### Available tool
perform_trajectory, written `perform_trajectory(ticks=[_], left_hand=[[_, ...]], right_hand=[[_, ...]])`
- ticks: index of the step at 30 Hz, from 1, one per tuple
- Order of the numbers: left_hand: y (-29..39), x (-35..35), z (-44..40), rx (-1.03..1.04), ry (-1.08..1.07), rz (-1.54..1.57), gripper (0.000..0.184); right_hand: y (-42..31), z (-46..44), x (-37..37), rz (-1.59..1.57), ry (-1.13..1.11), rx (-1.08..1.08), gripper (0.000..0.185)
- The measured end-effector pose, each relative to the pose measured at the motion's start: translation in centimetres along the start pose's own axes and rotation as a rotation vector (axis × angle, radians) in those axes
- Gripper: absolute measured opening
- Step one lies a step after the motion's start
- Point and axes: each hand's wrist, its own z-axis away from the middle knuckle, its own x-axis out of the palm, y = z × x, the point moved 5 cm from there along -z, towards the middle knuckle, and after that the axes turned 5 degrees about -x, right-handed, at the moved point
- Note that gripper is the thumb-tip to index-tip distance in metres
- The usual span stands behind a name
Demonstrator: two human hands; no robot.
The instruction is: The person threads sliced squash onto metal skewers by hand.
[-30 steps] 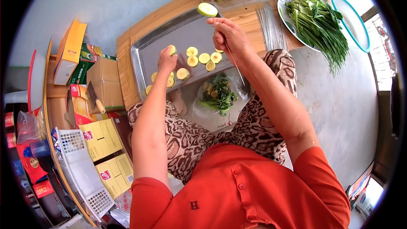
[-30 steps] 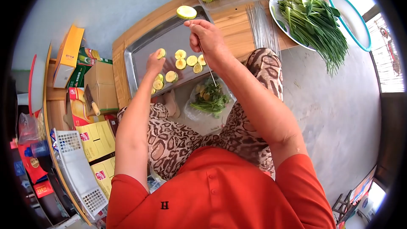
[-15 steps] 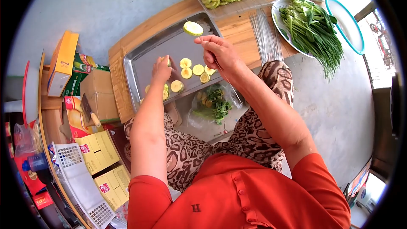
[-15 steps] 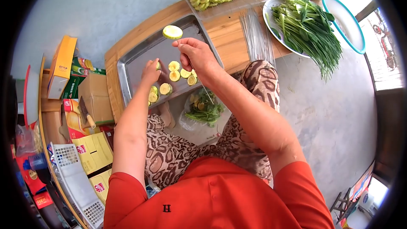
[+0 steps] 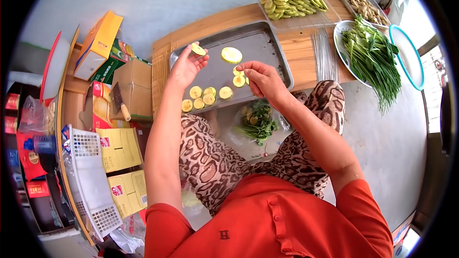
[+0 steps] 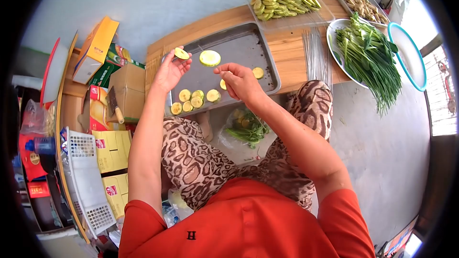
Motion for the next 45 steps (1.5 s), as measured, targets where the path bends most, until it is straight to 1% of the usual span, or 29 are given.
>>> perform_trajectory(ticks=[1,2,3,5,6,7,9,10,11,13,14,18,20,24,26,27,29,30,31,33,34,35,37,38,42,45], left_hand=[[0.0,-0.3,0.4,0.015,-0.001,0.0,0.045],[-0.6,-0.8,0.4,-0.002,0.053,-0.089,0.049],[-1.5,-1.0,0.4,-0.004,0.065,-0.08,0.049],[-4.4,-1.5,0.7,-0.023,0.08,-0.363,0.051],[-5.4,-1.5,1.0,-0.077,0.125,-0.464,0.054],[-6.0,-2.4,0.8,-0.082,0.13,-0.458,0.054],[-8.0,-6.0,-0.6,-0.036,0.232,-1.374,0.062],[-9.2,-7.4,-0.6,0.103,0.255,-1.679,0.06],[-9.5,-6.9,0.3,0.102,0.257,-1.676,0.06],[-9.5,-4.9,2.5,-0.008,0.36,-1.812,0.055],[-9.3,-4.5,2.7,-0.105,0.39,-1.759,0.062],[-9.9,-4.2,2.7,-0.056,0.454,-1.799,0.06],[-10.3,-4.2,2.3,-0.034,0.476,-1.856,0.057],[-10.1,-5.2,0.6,-0.028,0.466,-1.855,0.056],[-8.7,-5.0,-0.1,0.102,0.437,-1.357,0.047],[-8.1,-4.4,-0.2,0.108,0.436,-1.359,0.047],[-6.9,-3.4,0.4,0.089,0.313,-0.439,0.036],[-6.1,-3.0,0.9,0.09,0.237,-0.167,0.032],[-5.1,-2.7,1.3,0.103,0.245,-0.168,0.032],[-4.2,-2.3,1.9,0.094,0.125,0.272,0.039],[-3.7,-2.1,2.0,0.1,0.123,0.34,0.04],[-3.4,-1.9,2.3,0.107,0.128,0.345,0.04],[-2.7,-1.4,2.9,0.159,0.089,0.505,0.037],[-2.7,-1.4,3.1,0.168,0.09,0.519,0.036],[-3.8,-1.7,3.1,0.202,0.142,0.588,0.037],[-4.2,-1.5,2.7,0.199,0.101,0.619,0.035]], right_hand=[[0.1,0.1,0.3,0.002,-0.01,0.004,0.021],[0.1,0.1,0.3,0.004,0.029,-0.009,0.021],[0.3,0.2,0.2,0.006,0.069,-0.017,0.021],[0.5,0.1,-0.2,0.008,0.074,-0.051,0.022],[0.8,0.1,-0.4,0.015,0.072,-0.042,0.022],[0.9,0.0,-0.6,0.023,0.071,-0.041,0.022],[1.1,-0.1,-0.7,0.019,0.066,-0.034,0.022],[1.1,-0.1,-0.8,0.015,0.066,-0.022,0.022],[1.2,-0.2,-0.8,0.01,0.065,-0.009,0.022],[1.3,-0.1,-0.7,0.022,0.055,-0.004,0.023],[1.4,-0.2,-0.6,0.035,0.048,-0.004,0.023],[1.6,-0.2,0.0,0.06,0.025,-0.008,0.023],[1.7,-0.2,0.1,0.069,0.019,0.009,0.023],[1.6,0.0,0.2,0.07,0.014,0.015,0.023],[1.3,0.2,0.2,0.078,0.012,0.008,0.023],[1.3,0.3,0.1,0.078,0.013,0.001,0.023],[1.4,0.3,0.1,0.081,-0.011,0.006,0.024],[1.3,0.4,0.3,0.097,-0.023,0.007,0.024],[1.2,0.5,0.6,0.098,-0.036,-0.002,0.024],[1.1,0.8,1.1,0.132,-0.032,0.003,0.024],[1.0,1.0,1.5,0.134,-0.04,0.003,0.024],[1.0,1.1,1.8,0.138,-0.049,0.004,0.024],[1.0,1.2,2.5,0.136,-0.086,-0.019,0.024],[1.1,1.2,2.9,0.145,-0.101,-0.039,0.021],[1.6,1.6,4.0,0.129,-0.147,-0.022,0.019],[2.4,1.5,4.1,0.152,-0.165,-0.006,0.02]])
